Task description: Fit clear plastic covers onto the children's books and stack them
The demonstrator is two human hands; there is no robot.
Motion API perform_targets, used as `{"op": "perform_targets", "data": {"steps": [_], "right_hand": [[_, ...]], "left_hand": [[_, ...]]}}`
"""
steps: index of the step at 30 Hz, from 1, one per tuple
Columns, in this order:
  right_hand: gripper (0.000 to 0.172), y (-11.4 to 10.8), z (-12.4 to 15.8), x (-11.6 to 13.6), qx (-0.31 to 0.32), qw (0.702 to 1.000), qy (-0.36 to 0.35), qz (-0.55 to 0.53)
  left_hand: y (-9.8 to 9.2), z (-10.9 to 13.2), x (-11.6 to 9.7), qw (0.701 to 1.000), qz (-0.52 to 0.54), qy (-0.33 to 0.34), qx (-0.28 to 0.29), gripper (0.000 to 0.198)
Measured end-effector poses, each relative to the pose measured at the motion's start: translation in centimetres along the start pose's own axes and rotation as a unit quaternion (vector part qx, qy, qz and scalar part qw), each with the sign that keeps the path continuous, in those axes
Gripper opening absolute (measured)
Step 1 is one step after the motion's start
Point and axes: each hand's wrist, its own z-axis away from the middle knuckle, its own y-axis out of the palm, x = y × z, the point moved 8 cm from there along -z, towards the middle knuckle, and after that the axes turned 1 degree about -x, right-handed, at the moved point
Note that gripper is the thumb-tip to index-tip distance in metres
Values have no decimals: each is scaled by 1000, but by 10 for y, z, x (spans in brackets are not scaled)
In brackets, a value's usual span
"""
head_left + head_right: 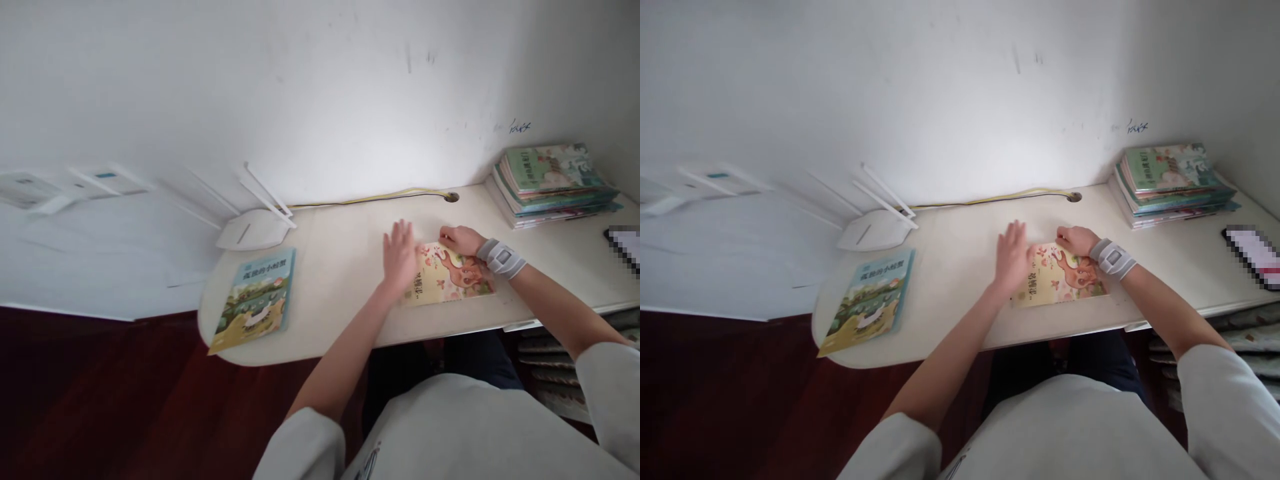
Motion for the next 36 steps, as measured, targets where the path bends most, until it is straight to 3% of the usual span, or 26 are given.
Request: {"op": "perform_targets", "data": {"steps": [2, 4, 9, 13, 16, 20, 24, 27, 30, 34, 36], "right_hand": [[30, 7, -2, -3, 7, 1000, 8, 7], [31, 8, 1, -3, 2, 1000, 13, 28], [37, 0, 26, 34, -112, 990, -22, 82], [73, 19, 45, 71, -116, 988, -99, 2], [88, 30, 47, 62, -86, 992, -94, -10], [87, 29, 46, 21, -68, 996, -51, 29], [82, 26, 50, -3, -72, 996, -30, 45], [76, 28, 51, -6, -82, 995, -18, 44], [70, 29, 51, -5, -93, 995, -11, 46], [67, 30, 51, -6, -103, 994, 0, 43], [67, 30, 52, -7, -105, 994, 2, 37]], "left_hand": [[27, 8, -29, 993, -49, 62, 88, 53], [50, 16, -41, 983, -63, 68, 156, 59], [62, 19, -41, 980, -72, 52, 179, 61], [67, 22, -38, 972, -74, 74, 211, 65], [68, 21, -37, 973, -72, 79, 205, 66], [64, 19, -30, 980, -70, 64, 173, 61], [52, 20, -7, 988, -79, 23, 134, 57], [40, 22, 9, 991, -75, 13, 110, 53], [30, 18, 11, 991, -92, 37, 91, 46], [30, -1, 13, 986, -129, 36, 101, 38], [31, -14, 20, 990, -86, 0, 109, 36]]}}
